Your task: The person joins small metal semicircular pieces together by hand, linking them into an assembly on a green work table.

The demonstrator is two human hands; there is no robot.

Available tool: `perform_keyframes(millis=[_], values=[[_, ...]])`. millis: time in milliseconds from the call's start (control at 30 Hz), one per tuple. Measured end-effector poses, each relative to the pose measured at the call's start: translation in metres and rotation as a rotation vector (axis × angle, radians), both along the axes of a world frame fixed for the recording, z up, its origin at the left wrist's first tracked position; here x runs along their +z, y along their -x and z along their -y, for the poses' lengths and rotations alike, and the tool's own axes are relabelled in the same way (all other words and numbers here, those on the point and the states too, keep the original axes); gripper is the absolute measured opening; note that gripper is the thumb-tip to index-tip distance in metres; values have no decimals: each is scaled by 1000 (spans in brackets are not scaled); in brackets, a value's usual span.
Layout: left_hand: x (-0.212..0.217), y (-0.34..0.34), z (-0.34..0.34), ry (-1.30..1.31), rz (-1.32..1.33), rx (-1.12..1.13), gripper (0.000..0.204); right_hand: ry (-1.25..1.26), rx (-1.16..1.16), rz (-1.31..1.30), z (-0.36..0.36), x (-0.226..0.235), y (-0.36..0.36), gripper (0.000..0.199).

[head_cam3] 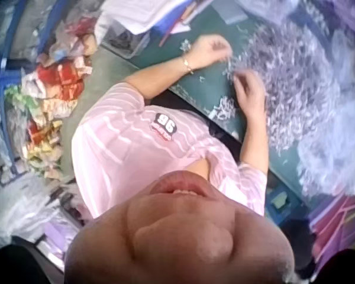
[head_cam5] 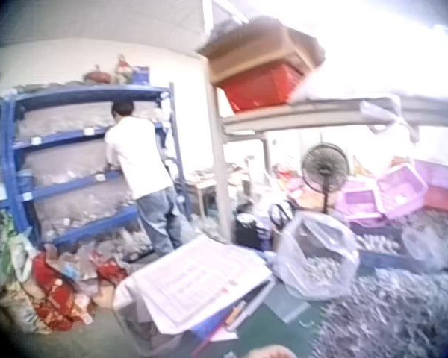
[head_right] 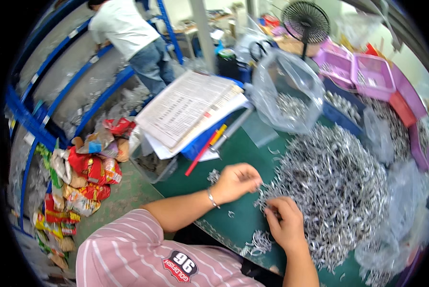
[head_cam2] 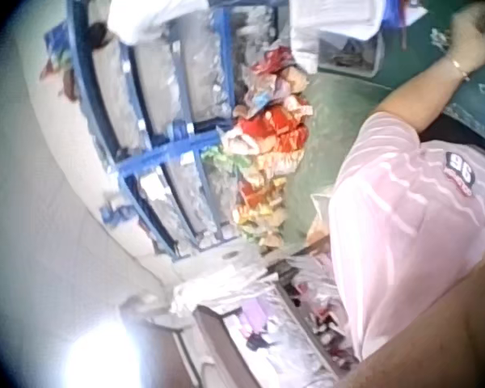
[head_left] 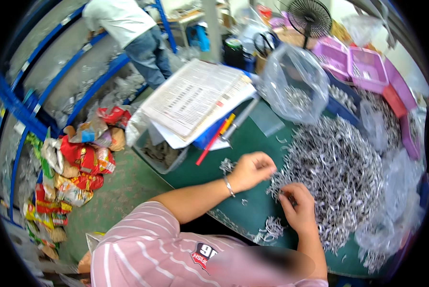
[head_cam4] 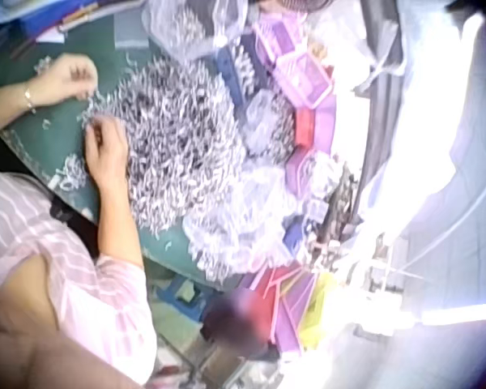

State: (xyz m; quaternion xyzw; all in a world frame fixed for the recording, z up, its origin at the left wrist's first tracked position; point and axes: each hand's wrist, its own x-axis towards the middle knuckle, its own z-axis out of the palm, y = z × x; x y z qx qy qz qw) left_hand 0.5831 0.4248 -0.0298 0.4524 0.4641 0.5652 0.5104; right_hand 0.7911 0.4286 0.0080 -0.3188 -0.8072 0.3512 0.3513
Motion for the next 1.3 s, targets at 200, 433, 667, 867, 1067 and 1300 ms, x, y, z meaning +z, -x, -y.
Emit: perform_keyframes(millis=[200, 433, 667, 867, 1067, 1300], values=[[1, -8, 8, -85, 5, -335, 9, -22, -31, -19, 3, 4, 3, 23], [2, -13, 7, -101, 47, -459, 9, -43, 19, -44, 2, -1, -2, 14], [8, -6, 9, -230, -257, -327, 13, -22, -45, -66, -1, -8, -1, 8], [8, -19, 7, -257, -176, -286, 17, 47, -155, -73, -1, -17, -12, 5], [13, -7, 11, -259, -369, -227, 13, 36, -105, -67, -8, -6, -2, 8], [22, -8, 13, -194, -253, -341, 7, -25, -105, -189, -9, -10, -7, 13]])
